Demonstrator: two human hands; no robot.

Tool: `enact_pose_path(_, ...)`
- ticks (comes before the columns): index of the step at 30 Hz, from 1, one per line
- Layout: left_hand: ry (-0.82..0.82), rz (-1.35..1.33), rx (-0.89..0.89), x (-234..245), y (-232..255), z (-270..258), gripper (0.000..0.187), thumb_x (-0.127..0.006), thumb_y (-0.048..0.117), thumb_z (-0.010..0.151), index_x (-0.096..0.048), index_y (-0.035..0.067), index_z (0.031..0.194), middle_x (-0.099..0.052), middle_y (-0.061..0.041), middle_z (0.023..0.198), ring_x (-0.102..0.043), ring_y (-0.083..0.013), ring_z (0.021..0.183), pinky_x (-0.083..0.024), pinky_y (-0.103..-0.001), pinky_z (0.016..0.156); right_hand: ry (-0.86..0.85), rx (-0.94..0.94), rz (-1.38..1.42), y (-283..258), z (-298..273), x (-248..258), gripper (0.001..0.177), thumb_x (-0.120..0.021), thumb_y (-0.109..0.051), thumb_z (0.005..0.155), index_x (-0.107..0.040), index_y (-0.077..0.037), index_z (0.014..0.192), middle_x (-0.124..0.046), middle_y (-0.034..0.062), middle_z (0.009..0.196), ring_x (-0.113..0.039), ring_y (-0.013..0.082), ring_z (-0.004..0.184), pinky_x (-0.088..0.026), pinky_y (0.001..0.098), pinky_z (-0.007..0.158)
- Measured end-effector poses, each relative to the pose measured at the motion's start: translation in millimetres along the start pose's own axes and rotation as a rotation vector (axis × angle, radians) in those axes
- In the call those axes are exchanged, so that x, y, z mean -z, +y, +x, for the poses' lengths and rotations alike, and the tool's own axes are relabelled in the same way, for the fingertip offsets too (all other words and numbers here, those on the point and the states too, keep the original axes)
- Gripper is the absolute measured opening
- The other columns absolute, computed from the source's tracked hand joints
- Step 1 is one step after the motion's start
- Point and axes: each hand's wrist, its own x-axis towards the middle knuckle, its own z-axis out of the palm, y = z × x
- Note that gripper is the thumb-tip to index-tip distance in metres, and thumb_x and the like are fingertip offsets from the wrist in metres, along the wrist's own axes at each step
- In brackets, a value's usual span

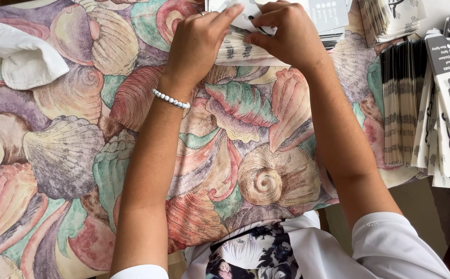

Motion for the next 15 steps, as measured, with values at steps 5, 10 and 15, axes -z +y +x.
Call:
enact_pose_path(5, -0.016, -0.188, 0.108, -6, -4, -3, 0.078, -0.08, -0.01, 0.091, -0.039, 0.012, 0.153, -0.077, -0.008, 0.098, -0.076, -0.0232, 0.086, -0.066, -0.036, 0.077, -0.013, 0.019, -0.064, 1, 1, -2, 0.024, -0.085, -0.009, 0.106, -0.074, -0.001, 0.087, -0.057, 0.0044, 0.079, -0.052, 0.0239, 0.074, -0.04, 0.0379, 0.065)
enact_pose_path(10, 0.138, -0.35, 0.182, 5, 5, 9, 0.039, -0.084, -0.015, 0.073, -0.06, 0.001, 0.099, -0.072, -0.006, 0.08, -0.072, -0.0229, 0.073, -0.056, -0.036, 0.066, 0.006, -0.007, 0.001, 1, 0, -2, 0.015, -0.079, -0.004, 0.107, -0.077, 0.002, 0.094, -0.061, 0.0056, 0.084, -0.055, 0.0207, 0.071, -0.041, 0.0347, 0.062)
enact_pose_path(15, 0.141, -0.419, 0.254, -1, -2, 7, 0.031, -0.086, -0.008, 0.077, -0.06, 0.003, 0.09, -0.074, -0.006, 0.08, -0.072, -0.0214, 0.073, -0.054, -0.036, 0.068, 0.032, -0.005, -0.035, 7, -2, -7, 0.016, -0.077, -0.003, 0.107, -0.074, 0.003, 0.092, -0.064, 0.0066, 0.084, -0.054, 0.0215, 0.07, -0.039, 0.0356, 0.061)
